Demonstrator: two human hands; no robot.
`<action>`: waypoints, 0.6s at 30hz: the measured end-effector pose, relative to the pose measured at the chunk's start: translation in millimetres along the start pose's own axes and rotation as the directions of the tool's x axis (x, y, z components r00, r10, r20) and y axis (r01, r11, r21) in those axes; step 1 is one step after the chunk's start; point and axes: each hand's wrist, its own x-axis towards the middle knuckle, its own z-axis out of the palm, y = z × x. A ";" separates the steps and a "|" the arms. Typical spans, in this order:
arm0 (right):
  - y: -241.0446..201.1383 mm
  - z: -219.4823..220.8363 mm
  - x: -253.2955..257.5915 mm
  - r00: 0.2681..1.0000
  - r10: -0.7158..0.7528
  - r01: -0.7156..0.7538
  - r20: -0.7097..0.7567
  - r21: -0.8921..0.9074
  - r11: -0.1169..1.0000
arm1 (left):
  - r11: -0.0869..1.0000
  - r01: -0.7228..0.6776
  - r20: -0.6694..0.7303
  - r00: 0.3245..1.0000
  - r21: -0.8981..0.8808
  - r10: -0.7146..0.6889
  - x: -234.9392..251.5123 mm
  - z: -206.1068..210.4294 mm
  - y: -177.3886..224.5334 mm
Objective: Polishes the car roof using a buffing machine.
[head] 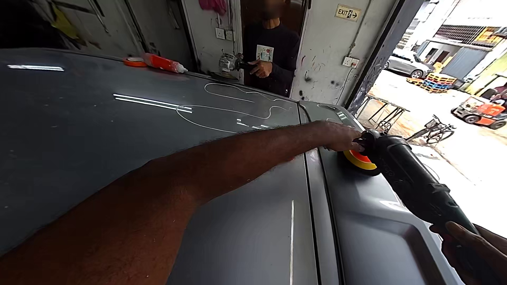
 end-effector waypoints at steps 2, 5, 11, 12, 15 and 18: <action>-8.9 8.3 10.8 1.000 -0.009 0.009 0.002 -0.031 0.999 | 1.000 0.029 -0.020 0.999 -0.010 -0.029 -7.0 0.2 -12.7; -22.3 19.2 33.2 1.000 -0.010 0.010 0.001 -0.063 0.998 | 0.993 0.100 -0.027 0.994 -0.063 -0.102 -15.4 0.3 -32.4; -46.3 27.7 76.6 1.000 -0.008 0.011 0.019 -0.142 0.990 | 0.968 0.212 -0.037 0.975 -0.134 -0.219 -19.5 0.2 -68.6; -49.4 28.4 81.7 1.000 -0.014 0.018 0.028 -0.151 0.988 | 0.964 0.225 -0.035 0.972 -0.145 -0.232 -20.0 -0.1 -72.8; -55.3 30.3 87.2 0.999 -0.016 0.022 0.039 -0.161 0.987 | 0.947 0.261 -0.015 0.963 -0.185 -0.269 -22.1 0.2 -79.0; -55.1 27.6 80.4 0.998 -0.008 0.018 0.065 -0.160 0.987 | 0.938 0.282 -0.012 0.957 -0.201 -0.290 -29.8 1.4 -71.9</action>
